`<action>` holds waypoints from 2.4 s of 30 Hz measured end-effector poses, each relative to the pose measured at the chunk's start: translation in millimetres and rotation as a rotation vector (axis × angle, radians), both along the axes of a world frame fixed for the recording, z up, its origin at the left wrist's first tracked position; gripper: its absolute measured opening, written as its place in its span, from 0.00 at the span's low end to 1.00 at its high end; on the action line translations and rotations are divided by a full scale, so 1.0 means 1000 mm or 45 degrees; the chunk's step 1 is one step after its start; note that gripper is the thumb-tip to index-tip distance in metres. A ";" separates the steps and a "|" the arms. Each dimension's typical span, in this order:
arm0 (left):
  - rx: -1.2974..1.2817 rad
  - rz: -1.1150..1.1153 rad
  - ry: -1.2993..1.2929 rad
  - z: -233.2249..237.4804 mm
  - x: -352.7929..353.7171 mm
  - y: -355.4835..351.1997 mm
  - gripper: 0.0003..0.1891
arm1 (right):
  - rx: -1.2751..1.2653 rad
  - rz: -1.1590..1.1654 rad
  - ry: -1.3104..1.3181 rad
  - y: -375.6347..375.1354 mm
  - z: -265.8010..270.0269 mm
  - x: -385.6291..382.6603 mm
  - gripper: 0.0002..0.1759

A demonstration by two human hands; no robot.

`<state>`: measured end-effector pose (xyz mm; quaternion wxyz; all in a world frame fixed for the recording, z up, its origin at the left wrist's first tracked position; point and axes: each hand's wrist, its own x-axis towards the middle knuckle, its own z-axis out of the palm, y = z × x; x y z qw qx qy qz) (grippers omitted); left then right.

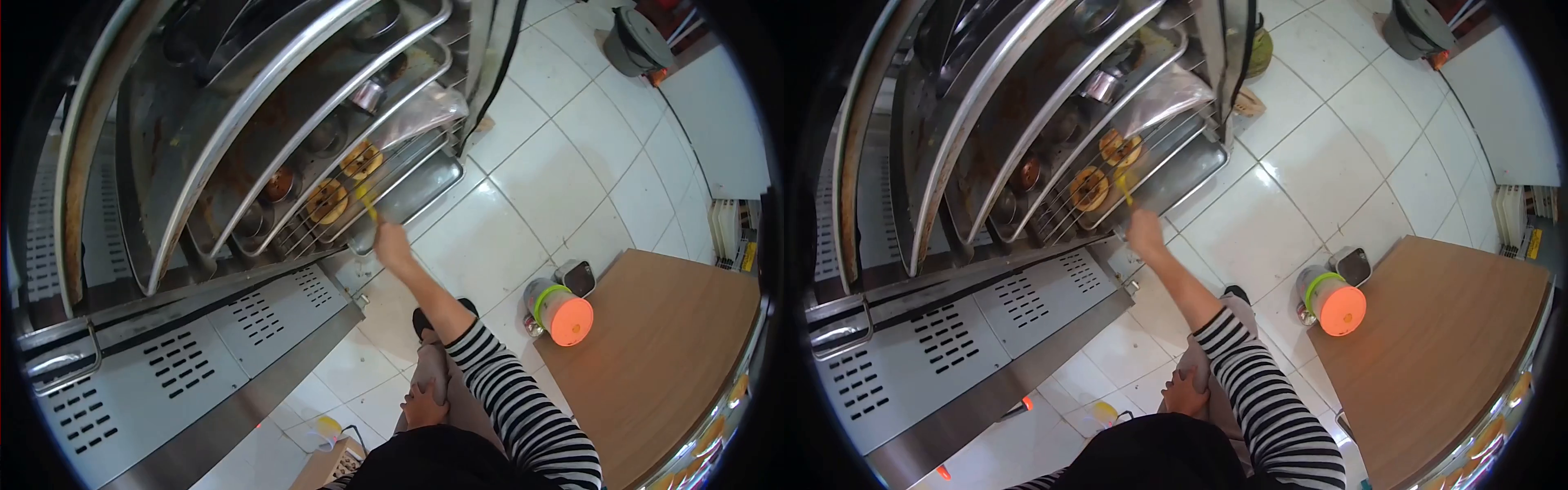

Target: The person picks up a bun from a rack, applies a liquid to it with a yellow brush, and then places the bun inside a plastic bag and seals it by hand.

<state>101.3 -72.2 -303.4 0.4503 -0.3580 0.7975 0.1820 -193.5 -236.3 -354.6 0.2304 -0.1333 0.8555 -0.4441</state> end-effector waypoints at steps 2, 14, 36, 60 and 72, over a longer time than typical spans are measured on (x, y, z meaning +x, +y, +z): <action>0.018 -0.036 0.006 0.001 0.000 0.005 0.36 | 0.034 0.308 -0.021 0.001 0.000 0.013 0.16; 0.443 -1.086 0.184 -0.077 0.033 -0.063 0.29 | 0.349 -0.328 -0.380 0.318 0.122 0.154 0.15; 1.048 -1.032 -0.011 0.013 0.015 0.263 0.24 | -0.216 -2.246 0.786 0.679 0.475 0.523 0.08; 0.591 -0.223 0.412 0.063 -0.101 0.273 0.22 | 0.388 -2.484 1.626 1.034 0.524 0.506 0.10; 0.324 -0.163 0.594 0.113 -0.103 0.310 0.22 | 1.003 -1.910 0.993 1.229 0.426 0.491 0.07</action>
